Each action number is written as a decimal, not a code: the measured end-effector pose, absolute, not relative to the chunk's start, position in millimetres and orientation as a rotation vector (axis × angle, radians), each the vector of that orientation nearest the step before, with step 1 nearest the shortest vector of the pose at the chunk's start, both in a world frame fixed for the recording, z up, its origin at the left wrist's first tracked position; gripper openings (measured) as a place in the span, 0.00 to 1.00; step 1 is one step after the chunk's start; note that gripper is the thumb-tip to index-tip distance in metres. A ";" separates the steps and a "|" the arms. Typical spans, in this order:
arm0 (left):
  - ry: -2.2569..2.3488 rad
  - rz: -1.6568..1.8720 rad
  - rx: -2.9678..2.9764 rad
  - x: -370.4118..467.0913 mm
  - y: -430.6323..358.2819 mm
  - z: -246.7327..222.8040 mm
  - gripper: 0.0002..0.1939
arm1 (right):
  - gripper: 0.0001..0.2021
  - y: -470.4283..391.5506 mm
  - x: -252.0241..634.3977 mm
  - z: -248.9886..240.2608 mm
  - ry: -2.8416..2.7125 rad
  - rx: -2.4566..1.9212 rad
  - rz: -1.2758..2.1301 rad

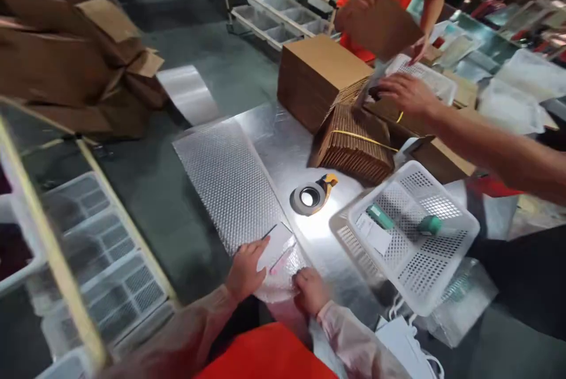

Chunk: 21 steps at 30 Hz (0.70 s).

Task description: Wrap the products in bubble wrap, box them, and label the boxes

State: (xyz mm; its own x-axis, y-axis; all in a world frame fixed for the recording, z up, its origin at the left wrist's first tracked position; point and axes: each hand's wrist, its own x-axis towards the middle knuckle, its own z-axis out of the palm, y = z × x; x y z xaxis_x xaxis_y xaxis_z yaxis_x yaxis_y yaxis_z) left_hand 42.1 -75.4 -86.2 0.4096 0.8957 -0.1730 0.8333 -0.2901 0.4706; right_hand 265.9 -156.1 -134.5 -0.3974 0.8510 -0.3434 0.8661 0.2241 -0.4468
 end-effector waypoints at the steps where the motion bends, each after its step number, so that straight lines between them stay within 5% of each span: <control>1: 1.473 0.134 2.164 50.2 -86.8 -83.0 0.38 | 0.13 -168.4 276.8 -137.9 2.421 1.707 -0.933; 16: 1.488 0.007 2.292 82.7 -93.4 -69.3 0.35 | 0.12 -186.4 317.6 -160.3 2.924 1.343 -0.857; 21: 1.445 -0.027 2.446 118.9 -126.8 -75.2 0.22 | 0.11 -187.2 325.1 -168.9 3.134 1.273 -0.813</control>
State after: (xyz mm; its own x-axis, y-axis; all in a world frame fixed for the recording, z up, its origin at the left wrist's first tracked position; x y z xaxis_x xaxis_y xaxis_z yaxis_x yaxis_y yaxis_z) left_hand 118.9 -126.8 -75.2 0.4940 0.8533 -0.1667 0.8590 -0.4494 0.2453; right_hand 325.1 -187.2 -168.9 -0.6834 0.7181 0.1318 0.5635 0.6335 -0.5302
